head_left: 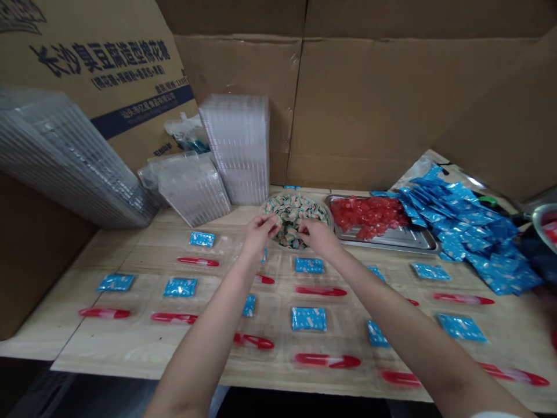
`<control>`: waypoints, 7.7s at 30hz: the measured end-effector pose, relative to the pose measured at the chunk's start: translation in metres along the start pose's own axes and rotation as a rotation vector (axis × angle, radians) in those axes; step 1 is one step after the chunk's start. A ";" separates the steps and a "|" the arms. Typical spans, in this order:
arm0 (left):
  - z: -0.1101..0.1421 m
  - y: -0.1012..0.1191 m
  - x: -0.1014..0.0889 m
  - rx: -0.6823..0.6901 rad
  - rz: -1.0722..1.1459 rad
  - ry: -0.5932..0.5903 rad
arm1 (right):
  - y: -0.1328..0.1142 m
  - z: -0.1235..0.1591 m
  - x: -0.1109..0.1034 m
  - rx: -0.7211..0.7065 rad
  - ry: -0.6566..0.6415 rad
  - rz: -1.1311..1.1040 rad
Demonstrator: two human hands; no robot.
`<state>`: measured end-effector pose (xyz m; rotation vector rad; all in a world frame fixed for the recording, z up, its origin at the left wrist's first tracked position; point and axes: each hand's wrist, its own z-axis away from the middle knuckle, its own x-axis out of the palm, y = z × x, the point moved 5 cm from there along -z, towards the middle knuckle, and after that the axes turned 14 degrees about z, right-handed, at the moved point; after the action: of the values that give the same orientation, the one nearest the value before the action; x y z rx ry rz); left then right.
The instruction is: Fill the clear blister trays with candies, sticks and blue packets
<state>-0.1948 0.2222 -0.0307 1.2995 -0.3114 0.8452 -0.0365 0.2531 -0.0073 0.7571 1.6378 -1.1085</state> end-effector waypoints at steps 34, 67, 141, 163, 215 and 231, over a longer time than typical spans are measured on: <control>0.026 -0.021 0.037 -0.285 0.025 -0.186 | -0.009 0.001 -0.039 0.237 -0.101 -0.703; 0.097 -0.039 0.051 -0.335 0.409 -0.111 | -0.029 0.089 -0.055 -0.071 0.553 -0.119; 0.108 -0.066 0.029 0.293 -1.482 -0.668 | 0.051 0.092 -0.021 -0.268 -0.140 0.402; 0.105 -0.084 0.056 0.427 -1.582 -0.656 | 0.055 0.106 -0.020 -0.119 -0.073 0.296; -0.002 -0.032 0.053 -0.046 -0.147 -0.177 | 0.032 0.007 -0.020 0.024 0.320 -0.479; -0.023 -0.029 0.049 0.132 -0.242 -0.053 | 0.026 0.001 -0.022 -0.013 0.358 -0.346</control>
<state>-0.1471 0.2614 -0.0266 1.4516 -0.1376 0.6347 -0.0064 0.2628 0.0049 0.7092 2.1363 -1.2517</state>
